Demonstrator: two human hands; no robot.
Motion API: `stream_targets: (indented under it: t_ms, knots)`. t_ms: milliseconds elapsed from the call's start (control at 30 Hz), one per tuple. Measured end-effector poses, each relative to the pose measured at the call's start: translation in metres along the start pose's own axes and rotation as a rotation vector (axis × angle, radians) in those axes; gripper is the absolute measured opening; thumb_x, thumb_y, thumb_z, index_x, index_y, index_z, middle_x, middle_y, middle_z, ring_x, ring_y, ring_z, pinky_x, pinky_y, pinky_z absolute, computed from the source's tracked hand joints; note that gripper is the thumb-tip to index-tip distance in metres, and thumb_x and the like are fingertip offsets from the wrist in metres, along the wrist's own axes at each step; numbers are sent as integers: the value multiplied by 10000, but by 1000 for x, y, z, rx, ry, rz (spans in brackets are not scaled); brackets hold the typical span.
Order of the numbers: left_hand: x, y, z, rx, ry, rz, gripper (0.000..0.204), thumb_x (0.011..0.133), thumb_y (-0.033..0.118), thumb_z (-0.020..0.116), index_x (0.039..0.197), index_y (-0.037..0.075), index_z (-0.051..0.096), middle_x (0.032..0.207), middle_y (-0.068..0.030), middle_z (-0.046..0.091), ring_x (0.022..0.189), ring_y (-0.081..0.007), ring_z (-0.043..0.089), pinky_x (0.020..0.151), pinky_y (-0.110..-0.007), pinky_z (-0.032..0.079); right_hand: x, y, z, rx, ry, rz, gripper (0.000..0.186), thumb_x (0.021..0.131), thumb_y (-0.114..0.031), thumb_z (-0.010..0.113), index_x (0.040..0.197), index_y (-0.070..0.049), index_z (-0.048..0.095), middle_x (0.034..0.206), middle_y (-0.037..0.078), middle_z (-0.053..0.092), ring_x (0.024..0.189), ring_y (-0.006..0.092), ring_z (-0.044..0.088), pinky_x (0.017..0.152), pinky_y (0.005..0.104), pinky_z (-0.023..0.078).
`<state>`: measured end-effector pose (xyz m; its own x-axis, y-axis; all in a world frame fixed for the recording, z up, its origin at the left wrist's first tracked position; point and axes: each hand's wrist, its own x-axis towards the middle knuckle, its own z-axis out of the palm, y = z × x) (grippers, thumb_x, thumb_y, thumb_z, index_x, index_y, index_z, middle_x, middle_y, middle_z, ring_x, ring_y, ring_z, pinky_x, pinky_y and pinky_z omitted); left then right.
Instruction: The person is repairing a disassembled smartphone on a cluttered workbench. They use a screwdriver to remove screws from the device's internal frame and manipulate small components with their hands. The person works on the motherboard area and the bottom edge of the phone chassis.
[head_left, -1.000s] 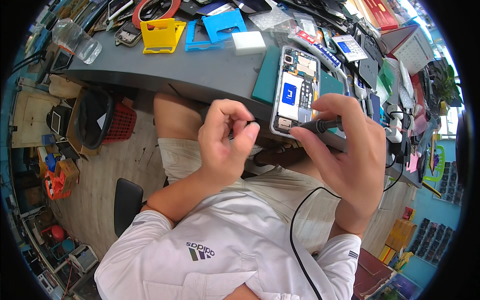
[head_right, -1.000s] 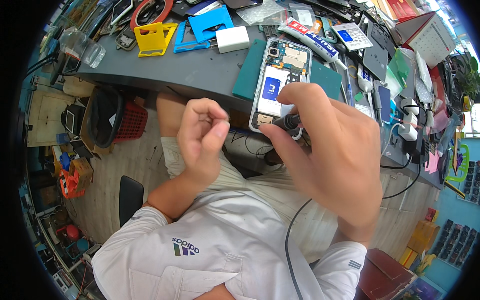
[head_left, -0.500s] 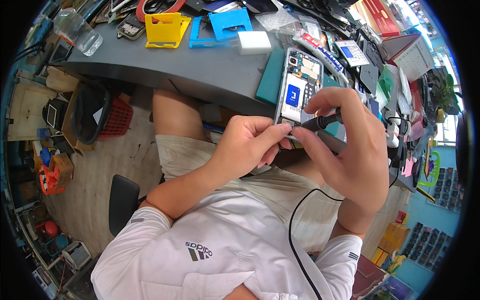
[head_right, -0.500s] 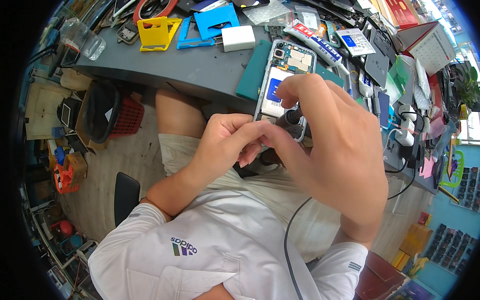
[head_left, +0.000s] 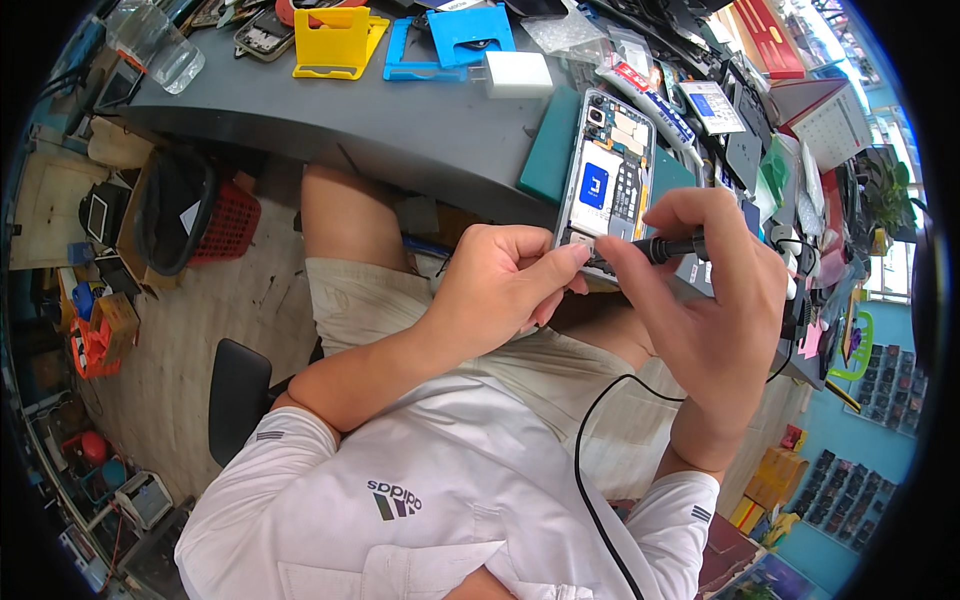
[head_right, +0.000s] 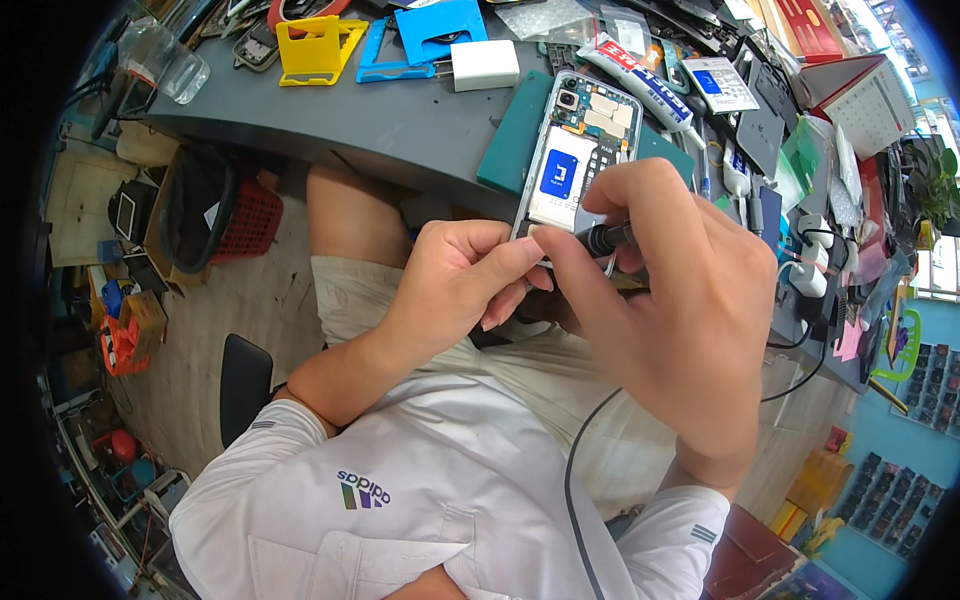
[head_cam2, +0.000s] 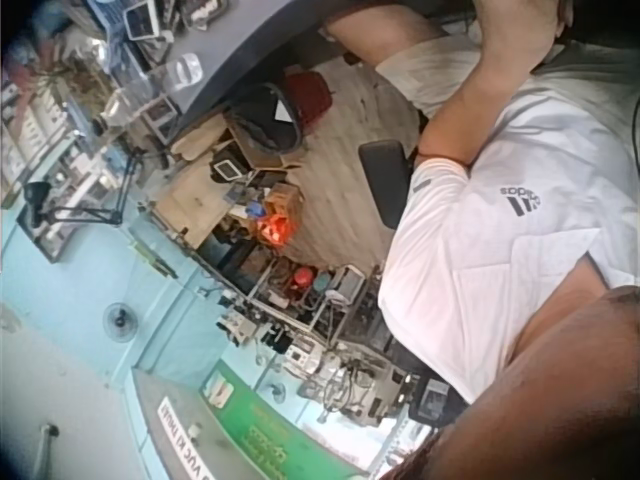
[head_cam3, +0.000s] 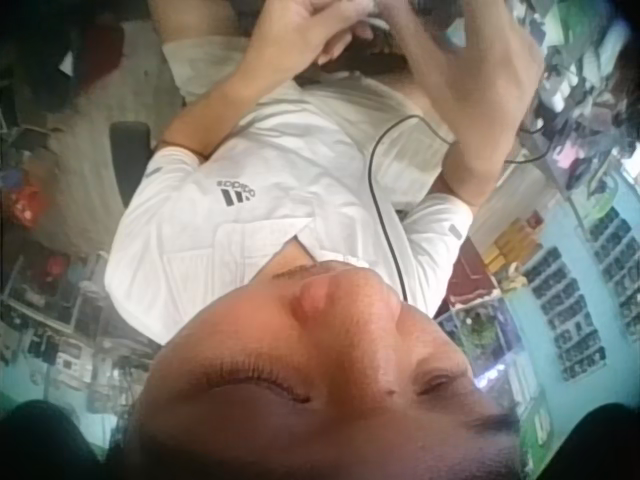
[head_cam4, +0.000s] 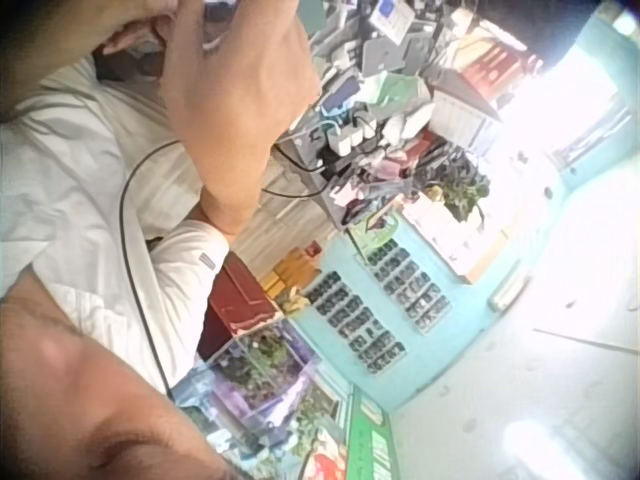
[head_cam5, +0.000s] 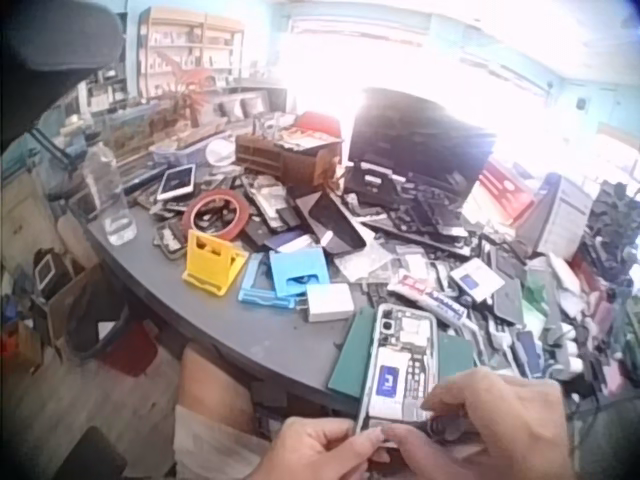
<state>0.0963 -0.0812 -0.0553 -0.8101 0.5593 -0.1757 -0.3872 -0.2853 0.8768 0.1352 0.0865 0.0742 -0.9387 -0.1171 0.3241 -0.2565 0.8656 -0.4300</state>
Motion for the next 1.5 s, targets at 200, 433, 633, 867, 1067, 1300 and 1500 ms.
stream_targets:
  t_ms: [200,433,633,867,1067,1300,1500]
  knots:
    - [0,-1,1,-1,12,8,376,1078,294,733,878,-20,783,591,5,622,516,-34,521,474,-240,366,5,6,8,63,78,-80,353,798,-41,944,969,4,638,838,62,698,726,140,668,673,282,542]
    - [-1,1,1,24,6,2,396,1079,314,733,871,-19,780,592,5,622,521,-33,529,475,-239,367,-3,-5,5,-51,7,104,381,801,-42,942,1031,3,642,902,71,718,795,147,684,740,291,550]
    - [-2,2,1,19,8,5,405,1080,320,732,859,-16,772,590,2,622,521,-35,532,473,-242,367,2,7,13,71,81,-70,389,794,-71,961,1006,-11,641,882,62,710,762,145,687,706,280,545]
    - [-1,-7,2,-27,15,43,396,1084,310,727,862,-16,766,587,0,620,508,-34,515,468,-244,361,-2,-6,3,-73,-44,51,400,810,-51,943,1060,-7,633,937,66,724,800,161,718,723,292,553]
    - [-2,-1,2,-13,3,3,397,1086,303,722,861,-21,760,586,-4,620,506,-34,515,467,-242,360,3,5,14,51,58,-58,394,807,-52,952,1013,-3,621,903,62,714,754,139,717,665,261,545]
    - [-2,-6,3,-35,10,31,390,1085,298,725,872,-27,759,591,-4,622,511,-37,522,469,-240,369,4,-2,10,21,24,-8,383,815,-52,949,987,-9,610,865,47,696,723,121,709,656,259,561]
    - [-3,-1,4,-39,11,-7,384,1085,288,727,870,-28,755,597,-5,624,516,-38,530,471,-241,370,2,-2,10,23,18,71,382,818,-47,945,1001,-10,612,863,51,695,738,125,718,671,259,560]
